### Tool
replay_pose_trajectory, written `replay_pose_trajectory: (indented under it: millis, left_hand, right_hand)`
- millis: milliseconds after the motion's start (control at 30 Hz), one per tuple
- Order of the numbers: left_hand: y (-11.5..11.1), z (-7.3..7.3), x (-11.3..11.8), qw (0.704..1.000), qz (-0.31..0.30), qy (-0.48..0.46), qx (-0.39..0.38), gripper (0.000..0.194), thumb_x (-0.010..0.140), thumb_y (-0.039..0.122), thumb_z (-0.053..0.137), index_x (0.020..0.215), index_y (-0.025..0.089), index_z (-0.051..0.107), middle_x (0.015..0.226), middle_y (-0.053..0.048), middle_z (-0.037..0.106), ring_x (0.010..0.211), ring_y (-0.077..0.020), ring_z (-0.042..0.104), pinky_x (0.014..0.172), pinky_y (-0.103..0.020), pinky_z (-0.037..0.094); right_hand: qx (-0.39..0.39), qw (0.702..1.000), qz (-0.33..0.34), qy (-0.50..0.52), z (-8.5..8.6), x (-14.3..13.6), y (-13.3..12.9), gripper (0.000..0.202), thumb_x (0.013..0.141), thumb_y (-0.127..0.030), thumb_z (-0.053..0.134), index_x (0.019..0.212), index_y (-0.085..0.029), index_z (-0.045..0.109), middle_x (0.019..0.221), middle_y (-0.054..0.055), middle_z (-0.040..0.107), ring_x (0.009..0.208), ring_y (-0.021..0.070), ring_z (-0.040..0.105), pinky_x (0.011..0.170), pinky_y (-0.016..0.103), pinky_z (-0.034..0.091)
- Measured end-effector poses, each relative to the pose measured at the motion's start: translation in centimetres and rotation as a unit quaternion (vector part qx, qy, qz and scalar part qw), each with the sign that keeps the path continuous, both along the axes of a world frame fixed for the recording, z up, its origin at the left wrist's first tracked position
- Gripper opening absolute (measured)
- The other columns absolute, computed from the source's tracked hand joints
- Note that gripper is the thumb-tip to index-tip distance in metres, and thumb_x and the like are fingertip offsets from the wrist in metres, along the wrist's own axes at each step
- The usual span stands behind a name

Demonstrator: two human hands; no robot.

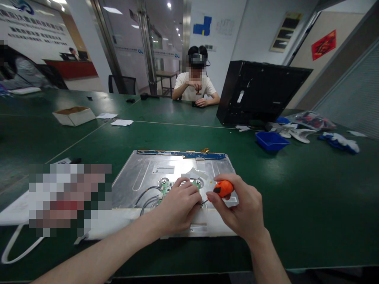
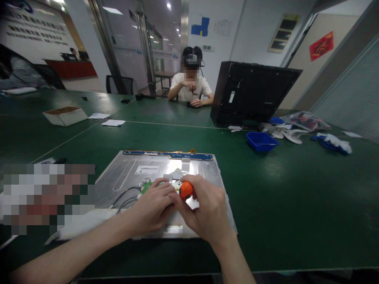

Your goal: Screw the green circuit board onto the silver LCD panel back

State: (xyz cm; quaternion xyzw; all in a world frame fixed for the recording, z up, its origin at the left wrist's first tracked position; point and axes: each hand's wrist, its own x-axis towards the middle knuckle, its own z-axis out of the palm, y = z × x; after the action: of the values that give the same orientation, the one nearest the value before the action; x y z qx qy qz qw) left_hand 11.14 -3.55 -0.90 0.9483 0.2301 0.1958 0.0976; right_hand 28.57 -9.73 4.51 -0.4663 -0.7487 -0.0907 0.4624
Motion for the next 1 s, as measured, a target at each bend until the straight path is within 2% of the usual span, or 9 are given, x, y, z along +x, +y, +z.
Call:
replay_pose_trajectory:
  millis: [333,867,1000]
  left_hand:
    - [-0.01,0.38,-0.15,1.000,-0.005,0.003,-0.019,0.011,0.089,0.018,0.051,0.089,0.018,0.062,0.091,-0.004,0.065,0.091,-0.0212,0.058,0.101,-0.045,0.033]
    - [0.02,-0.02,-0.03,1.000,-0.002,0.013,-0.021,0.014,0.088,0.016,0.049,0.093,0.018,0.062,0.095,-0.005,0.065,0.097,-0.0224,0.058,0.104,-0.046,0.032]
    - [0.06,-0.15,0.00,1.000,-0.002,0.014,-0.015,0.015,0.088,0.016,0.049,0.093,0.017,0.062,0.097,-0.005,0.065,0.099,-0.0231,0.058,0.104,-0.047,0.032]
  right_hand:
    - [0.016,1.000,0.001,0.002,0.22,0.03,-0.13,0.016,0.091,-0.031,0.060,0.100,-0.021,0.051,0.076,-0.003,0.064,0.055,0.0084,0.056,0.054,0.019,0.043]
    - [0.003,1.000,0.000,-0.006,0.06,-0.20,-0.17,0.019,0.091,-0.034,0.060,0.100,-0.020,0.052,0.072,-0.003,0.062,0.054,0.0097,0.056,0.052,0.020,0.042]
    - [0.001,1.000,0.006,-0.011,0.17,-0.22,-0.24,0.019,0.091,-0.033,0.060,0.102,-0.020,0.052,0.078,-0.001,0.066,0.059,0.0110,0.061,0.055,0.020,0.045]
